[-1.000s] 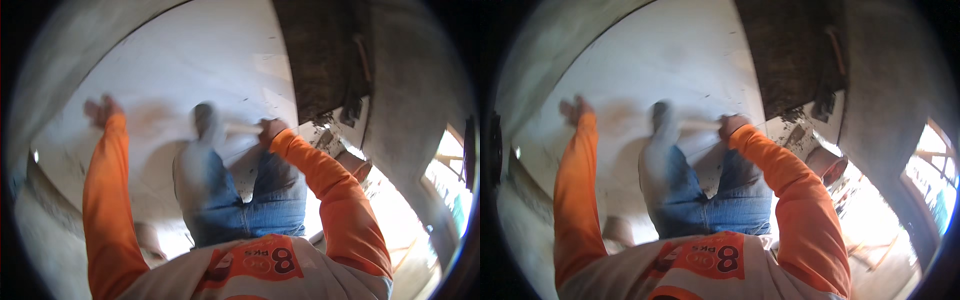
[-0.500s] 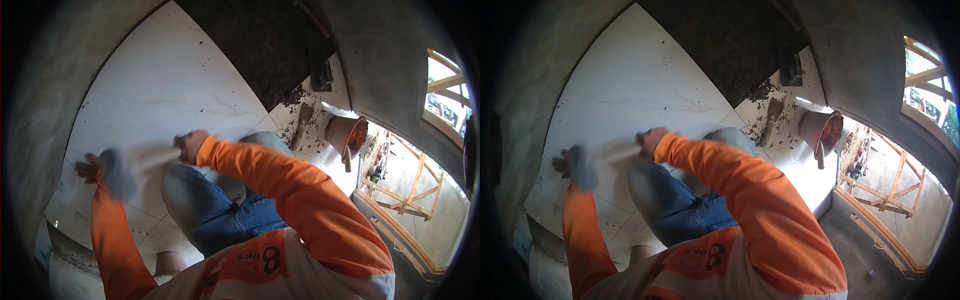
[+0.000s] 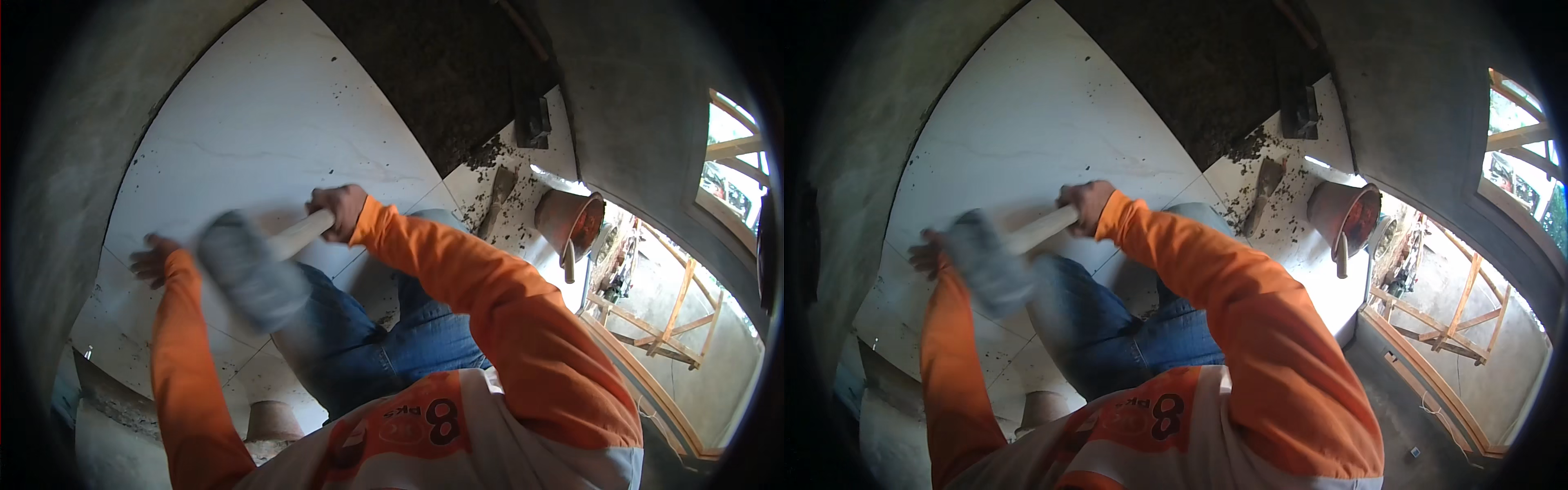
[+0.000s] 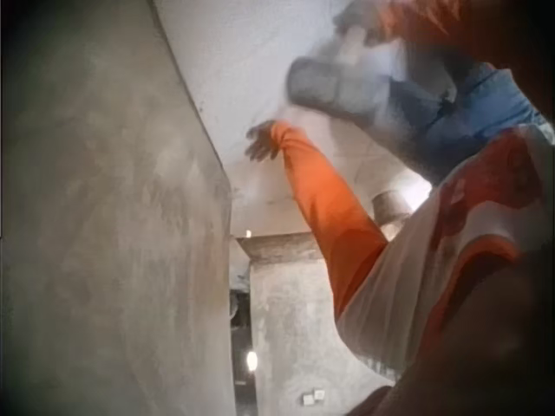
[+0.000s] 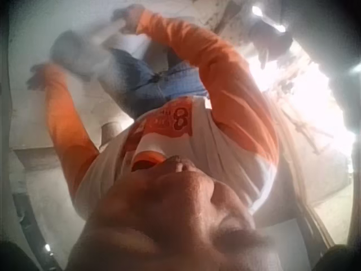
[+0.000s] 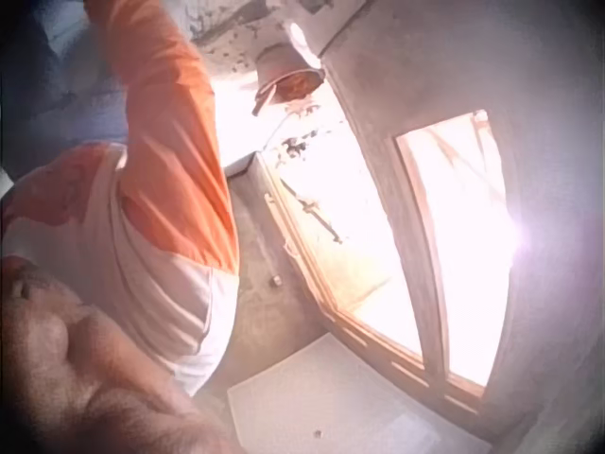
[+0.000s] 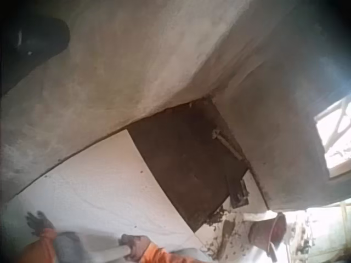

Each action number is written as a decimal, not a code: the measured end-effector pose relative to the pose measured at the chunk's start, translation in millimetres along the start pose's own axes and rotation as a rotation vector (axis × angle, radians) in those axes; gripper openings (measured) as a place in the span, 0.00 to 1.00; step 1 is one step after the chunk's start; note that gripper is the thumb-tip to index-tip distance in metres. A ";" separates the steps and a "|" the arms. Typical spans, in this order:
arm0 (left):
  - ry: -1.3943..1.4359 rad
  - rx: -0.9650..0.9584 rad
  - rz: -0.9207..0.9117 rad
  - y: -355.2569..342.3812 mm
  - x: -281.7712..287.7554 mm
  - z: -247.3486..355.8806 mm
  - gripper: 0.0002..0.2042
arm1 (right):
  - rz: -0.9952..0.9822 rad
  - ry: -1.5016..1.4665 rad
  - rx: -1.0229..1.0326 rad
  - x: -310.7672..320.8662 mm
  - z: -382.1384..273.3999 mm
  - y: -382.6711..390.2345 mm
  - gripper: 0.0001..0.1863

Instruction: The person installs a floor tile by positioning it onto mortar, using a trowel to scrape the edges, and tapping it into place with a rubber mallet.

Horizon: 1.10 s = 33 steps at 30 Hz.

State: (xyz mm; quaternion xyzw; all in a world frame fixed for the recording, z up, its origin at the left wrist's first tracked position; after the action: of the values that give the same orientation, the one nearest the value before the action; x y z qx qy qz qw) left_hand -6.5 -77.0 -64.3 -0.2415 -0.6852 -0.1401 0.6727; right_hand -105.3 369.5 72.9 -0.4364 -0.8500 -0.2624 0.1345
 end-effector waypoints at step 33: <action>-0.082 -0.035 -0.101 111.6 37.1 84.2 0.27 | -0.219 0.147 -0.261 -36.7 7.9 17.3 0.18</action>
State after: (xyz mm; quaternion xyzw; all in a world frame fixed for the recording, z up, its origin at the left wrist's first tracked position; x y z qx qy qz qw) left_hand -19.7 66.1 -47.2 -0.2240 -0.7210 -0.1759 0.6317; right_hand -69.8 357.7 55.3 -0.3344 -0.8391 -0.4148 0.1093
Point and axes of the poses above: each hand's wrist, its own y-axis away from the middle knuckle, its own x-axis out of the back of the hand, z = x × y, the point moved 10 cm from there along -y, towards the middle knuckle, and after that the axes turned 10 degrees about -x, right-handed, at the moved point
